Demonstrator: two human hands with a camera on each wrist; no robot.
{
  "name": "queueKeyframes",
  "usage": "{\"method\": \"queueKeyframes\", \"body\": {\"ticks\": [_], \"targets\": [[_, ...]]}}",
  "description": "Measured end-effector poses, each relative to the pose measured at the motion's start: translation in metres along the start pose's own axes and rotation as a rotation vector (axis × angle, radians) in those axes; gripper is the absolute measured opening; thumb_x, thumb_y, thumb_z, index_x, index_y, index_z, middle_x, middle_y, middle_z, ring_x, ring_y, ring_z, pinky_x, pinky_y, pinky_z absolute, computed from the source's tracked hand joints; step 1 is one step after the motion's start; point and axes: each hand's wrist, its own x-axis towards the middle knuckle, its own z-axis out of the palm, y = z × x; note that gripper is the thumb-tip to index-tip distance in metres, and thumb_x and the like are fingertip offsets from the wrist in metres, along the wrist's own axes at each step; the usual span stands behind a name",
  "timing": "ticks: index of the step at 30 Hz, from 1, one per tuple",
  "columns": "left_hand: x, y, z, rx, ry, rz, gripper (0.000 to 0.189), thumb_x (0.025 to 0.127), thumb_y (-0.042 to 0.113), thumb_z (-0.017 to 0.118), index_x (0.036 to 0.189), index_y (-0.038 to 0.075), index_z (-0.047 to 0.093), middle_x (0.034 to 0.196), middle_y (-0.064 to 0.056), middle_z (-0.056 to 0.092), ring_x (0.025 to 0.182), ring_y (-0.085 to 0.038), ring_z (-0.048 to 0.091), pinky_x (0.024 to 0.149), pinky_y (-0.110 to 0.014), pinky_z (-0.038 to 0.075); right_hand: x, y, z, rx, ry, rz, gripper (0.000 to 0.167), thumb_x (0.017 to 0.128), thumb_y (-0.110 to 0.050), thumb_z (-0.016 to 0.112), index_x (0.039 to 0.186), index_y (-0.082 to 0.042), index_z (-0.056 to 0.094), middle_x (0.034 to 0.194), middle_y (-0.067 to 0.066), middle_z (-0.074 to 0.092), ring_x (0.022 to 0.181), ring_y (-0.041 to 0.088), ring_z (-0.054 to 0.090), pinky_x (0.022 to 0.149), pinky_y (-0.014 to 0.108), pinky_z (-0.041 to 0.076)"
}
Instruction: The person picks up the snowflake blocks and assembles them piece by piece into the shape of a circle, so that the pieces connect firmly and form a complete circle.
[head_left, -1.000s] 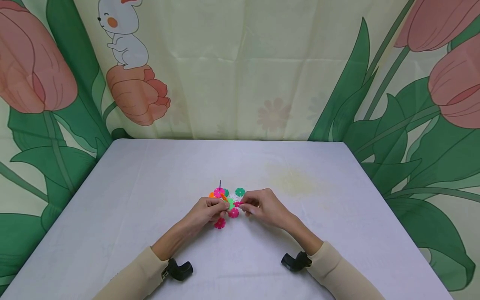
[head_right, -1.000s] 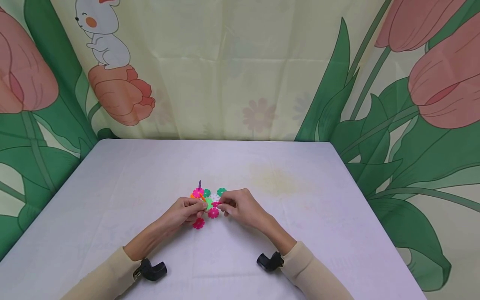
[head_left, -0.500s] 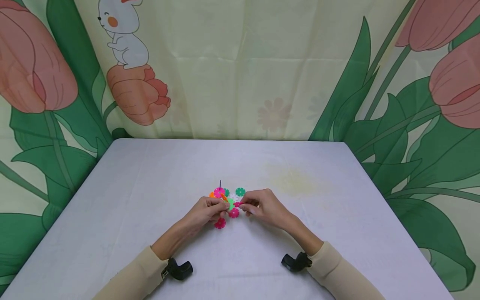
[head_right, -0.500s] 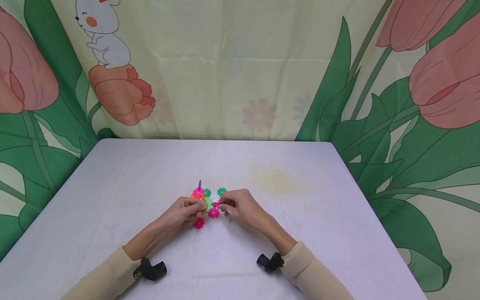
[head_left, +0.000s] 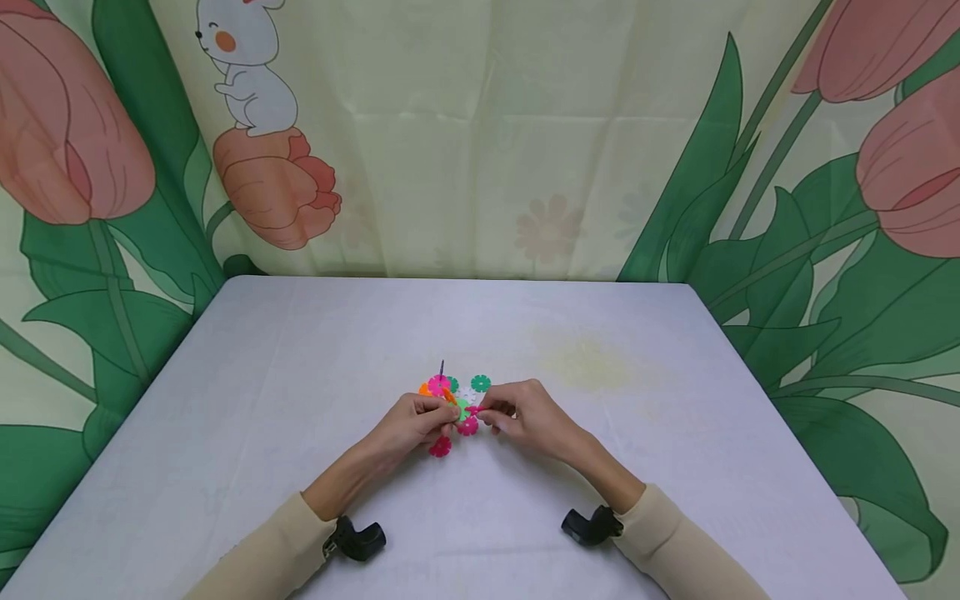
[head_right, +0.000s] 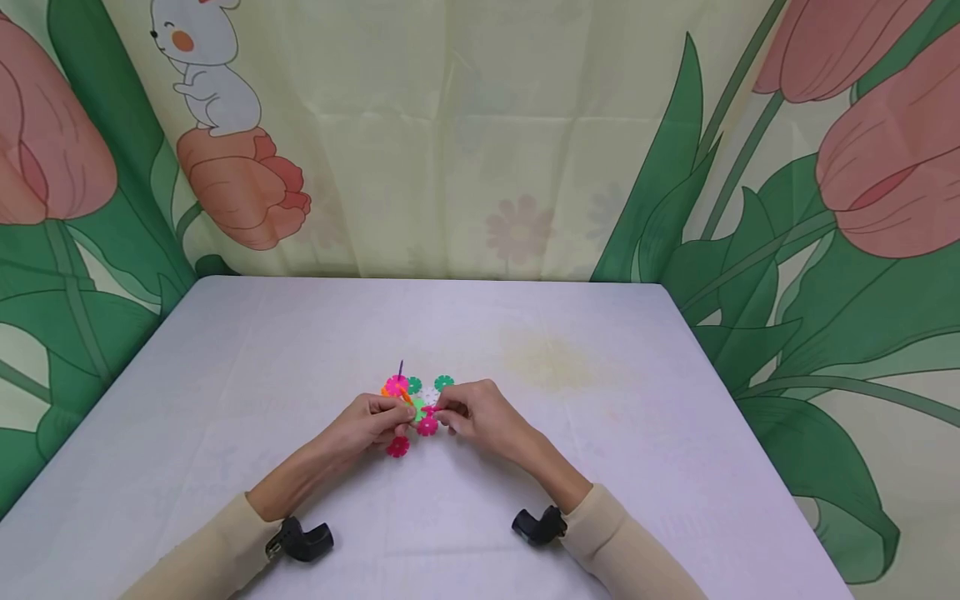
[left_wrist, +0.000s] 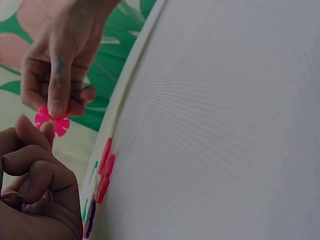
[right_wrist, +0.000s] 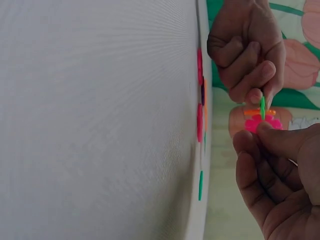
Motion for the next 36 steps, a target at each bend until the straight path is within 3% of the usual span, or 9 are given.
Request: {"method": "queueKeyframes", "body": {"ticks": [10, 17, 21, 27, 36], "targets": [[-0.003, 0.008, 0.001, 0.085, 0.078, 0.008, 0.035, 0.104, 0.027, 0.067, 0.105, -0.008, 0.067, 0.074, -0.003, 0.059, 0.059, -0.013, 0.040, 0.057, -0.023, 0.038, 0.002, -0.004, 0.004, -0.034, 0.104, 0.015, 0.006, 0.093, -0.008, 0.080, 0.095, -0.003, 0.078, 0.082, 0.009, 0.079, 0.067, 0.001, 0.066, 0.068, 0.019, 0.058], [-0.002, 0.008, 0.002, 0.072, 0.148, 0.032, 0.034, 0.105, 0.026, 0.066, 0.102, -0.008, 0.066, 0.073, -0.004, 0.055, 0.061, -0.015, 0.041, 0.056, -0.023, 0.038, 0.006, -0.008, 0.009, -0.041, 0.154, 0.006, 0.008, 0.091, -0.010, 0.083, 0.097, -0.005, 0.080, 0.085, 0.005, 0.081, 0.069, 0.004, 0.071, 0.069, 0.018, 0.059], [-0.001, 0.008, -0.002, 0.088, 0.186, 0.034, 0.034, 0.106, 0.027, 0.064, 0.105, -0.007, 0.066, 0.075, -0.005, 0.057, 0.063, -0.016, 0.042, 0.057, -0.023, 0.039, 0.007, -0.009, 0.010, -0.051, 0.109, 0.097, 0.015, 0.090, -0.012, 0.084, 0.103, -0.006, 0.080, 0.086, 0.002, 0.079, 0.072, 0.005, 0.069, 0.071, 0.018, 0.058], [0.000, 0.010, -0.005, 0.091, 0.211, 0.023, 0.032, 0.107, 0.027, 0.063, 0.104, -0.005, 0.066, 0.070, 0.000, 0.053, 0.063, -0.015, 0.040, 0.056, -0.023, 0.036, 0.010, -0.006, 0.012, -0.104, -0.025, 0.234, 0.016, 0.092, -0.014, 0.082, 0.105, -0.006, 0.078, 0.078, -0.003, 0.071, 0.067, 0.005, 0.059, 0.067, 0.019, 0.051], [0.002, 0.010, -0.006, 0.083, 0.192, 0.023, 0.033, 0.107, 0.027, 0.063, 0.100, -0.005, 0.064, 0.068, 0.002, 0.051, 0.062, -0.015, 0.040, 0.055, -0.023, 0.035, 0.012, 0.003, 0.018, -0.114, -0.100, 0.212, 0.026, 0.091, -0.021, 0.085, 0.114, -0.008, 0.080, 0.073, -0.006, 0.069, 0.063, 0.003, 0.056, 0.062, 0.019, 0.047]]}}
